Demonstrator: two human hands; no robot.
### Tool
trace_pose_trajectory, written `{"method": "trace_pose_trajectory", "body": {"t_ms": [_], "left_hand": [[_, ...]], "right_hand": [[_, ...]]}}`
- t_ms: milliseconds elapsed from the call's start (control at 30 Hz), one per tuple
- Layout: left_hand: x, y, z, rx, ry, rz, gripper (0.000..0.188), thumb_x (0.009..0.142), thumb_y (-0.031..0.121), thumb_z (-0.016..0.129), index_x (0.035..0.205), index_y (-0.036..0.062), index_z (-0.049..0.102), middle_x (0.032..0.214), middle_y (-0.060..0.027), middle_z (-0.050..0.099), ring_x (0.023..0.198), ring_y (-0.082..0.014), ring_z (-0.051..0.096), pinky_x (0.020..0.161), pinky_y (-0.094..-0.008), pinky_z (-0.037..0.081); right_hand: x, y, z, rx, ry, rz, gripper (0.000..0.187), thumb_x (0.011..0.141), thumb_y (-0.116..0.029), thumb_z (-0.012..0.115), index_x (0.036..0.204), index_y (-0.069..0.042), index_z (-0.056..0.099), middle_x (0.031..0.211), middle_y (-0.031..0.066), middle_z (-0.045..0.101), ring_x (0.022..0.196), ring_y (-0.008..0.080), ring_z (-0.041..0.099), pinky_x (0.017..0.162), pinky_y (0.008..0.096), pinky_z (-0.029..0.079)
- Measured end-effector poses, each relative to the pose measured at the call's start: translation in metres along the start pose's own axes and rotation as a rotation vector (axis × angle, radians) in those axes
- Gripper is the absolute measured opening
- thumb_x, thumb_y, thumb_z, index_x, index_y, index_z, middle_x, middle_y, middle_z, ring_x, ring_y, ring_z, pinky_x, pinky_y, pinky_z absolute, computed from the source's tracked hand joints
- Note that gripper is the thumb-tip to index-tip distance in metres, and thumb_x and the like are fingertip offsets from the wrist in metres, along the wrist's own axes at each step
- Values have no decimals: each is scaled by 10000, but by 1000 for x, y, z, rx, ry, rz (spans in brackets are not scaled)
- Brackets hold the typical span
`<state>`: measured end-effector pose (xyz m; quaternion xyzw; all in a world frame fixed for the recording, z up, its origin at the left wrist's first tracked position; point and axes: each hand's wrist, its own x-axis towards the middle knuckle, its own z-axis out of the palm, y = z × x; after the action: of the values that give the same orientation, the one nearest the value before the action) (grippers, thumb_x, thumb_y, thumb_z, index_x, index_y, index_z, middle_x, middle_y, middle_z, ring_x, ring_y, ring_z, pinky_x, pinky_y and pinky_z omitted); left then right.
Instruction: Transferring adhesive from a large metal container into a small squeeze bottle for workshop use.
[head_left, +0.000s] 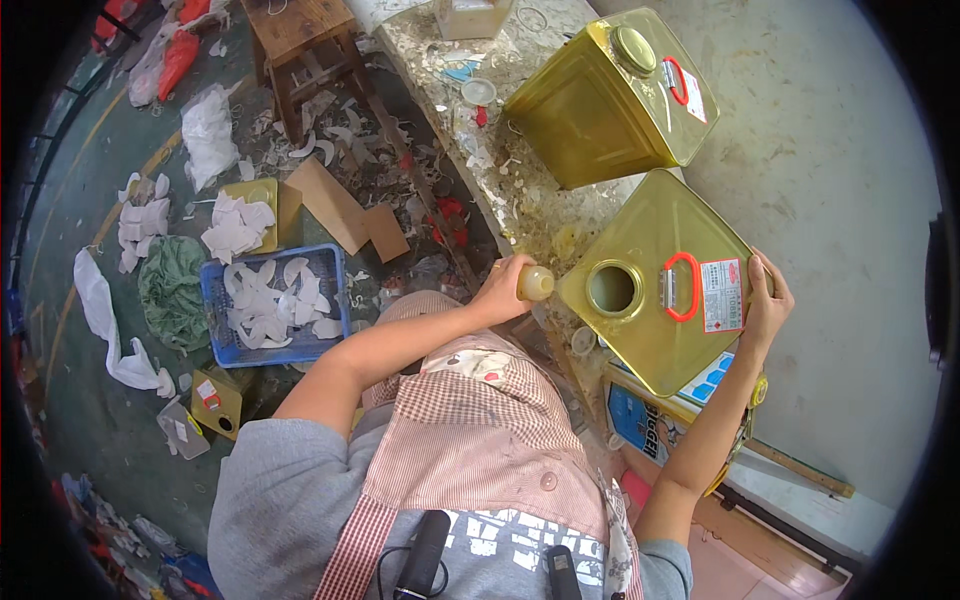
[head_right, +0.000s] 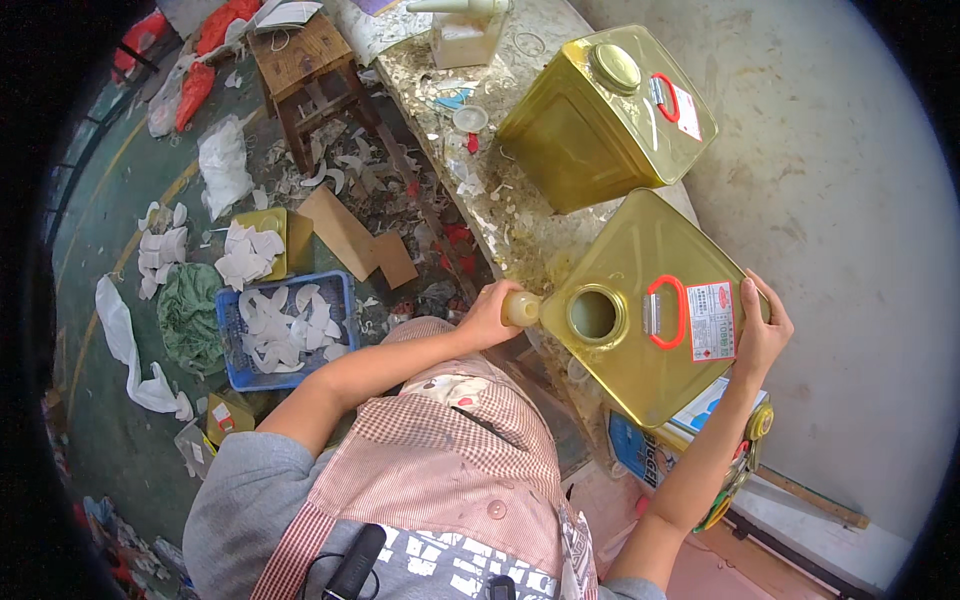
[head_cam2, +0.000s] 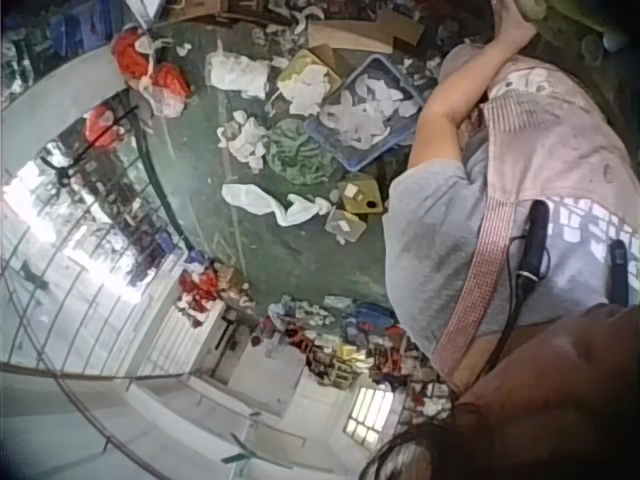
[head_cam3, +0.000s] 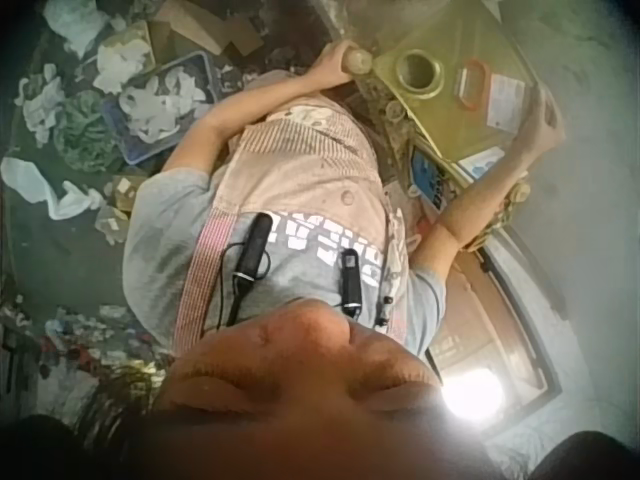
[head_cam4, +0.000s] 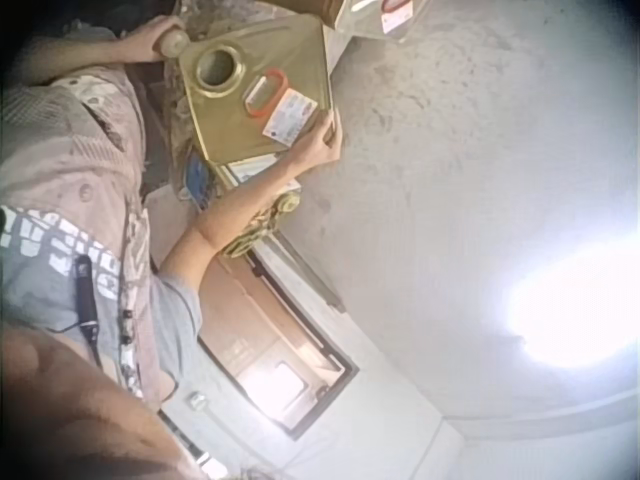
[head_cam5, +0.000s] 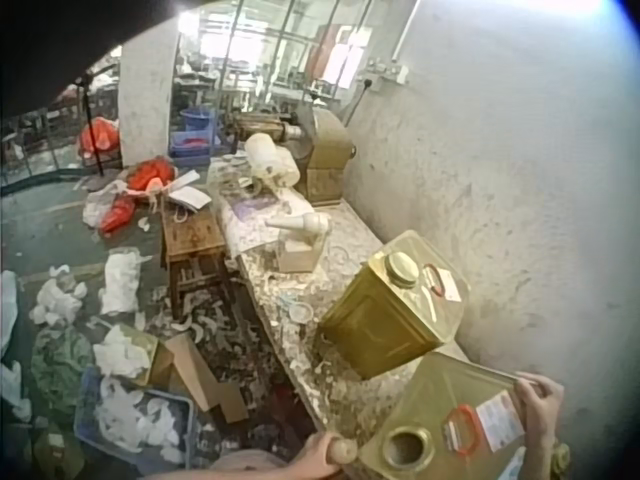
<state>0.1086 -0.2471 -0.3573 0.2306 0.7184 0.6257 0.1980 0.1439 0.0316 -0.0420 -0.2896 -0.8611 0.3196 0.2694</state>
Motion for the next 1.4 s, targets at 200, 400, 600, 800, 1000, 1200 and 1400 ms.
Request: {"method": "trace_pose_trajectory", "body": {"t_ms": [200,400,600,800,1000,1200,1400], "left_hand": [[-1,1,0,17,9,-5,653,666,146,804,1211,84,450,1194,-183,544,1167,-401,485,993,-460,401],[-3,-1,0,28,8,-2,650,670,152,810,1211,77,457,1186,-189,546,1169,-396,490,986,-462,416],[-4,3,-3,5,-19,-28,647,665,121,787,1218,72,454,1201,-181,537,1176,-400,479,996,-458,404],[-5,3,-4,10,-25,-16,641,664,120,782,1214,76,455,1197,-177,539,1176,-399,479,995,-459,404],[-4,8,-5,-19,-47,-12,602,678,102,752,1204,70,461,1192,-173,532,1186,-397,469,1009,-459,386],[-2,11,-4,-25,-59,3,611,677,114,766,1206,74,463,1196,-171,533,1188,-390,471,1005,-454,396],[-1,12,-3,-28,-73,-12,627,673,120,778,1212,77,462,1202,-170,536,1196,-386,470,1008,-450,404]], "right_hand": [[-6,-3,1,-16,0,-11,239,877,-156,726,1045,14,731,926,70,712,842,96,617,784,226,478],[-9,-6,3,-22,-6,-19,241,875,-161,729,1042,12,733,931,75,715,846,99,619,786,228,481],[-9,-5,4,-15,-14,-28,238,871,-165,732,1037,5,736,945,80,718,859,108,627,800,238,487],[-10,-9,6,-14,-21,-20,244,871,-167,732,1042,8,733,954,86,718,867,109,630,801,239,489],[-8,-6,3,-10,-15,-8,248,872,-168,732,1045,10,732,948,82,715,856,103,626,790,230,486],[-4,-6,3,4,-26,1,249,870,-173,734,1043,6,734,933,71,712,840,100,620,781,228,481],[-2,-8,3,-12,-28,-13,248,871,-172,731,1045,4,734,926,64,708,836,97,616,785,228,479]]}}
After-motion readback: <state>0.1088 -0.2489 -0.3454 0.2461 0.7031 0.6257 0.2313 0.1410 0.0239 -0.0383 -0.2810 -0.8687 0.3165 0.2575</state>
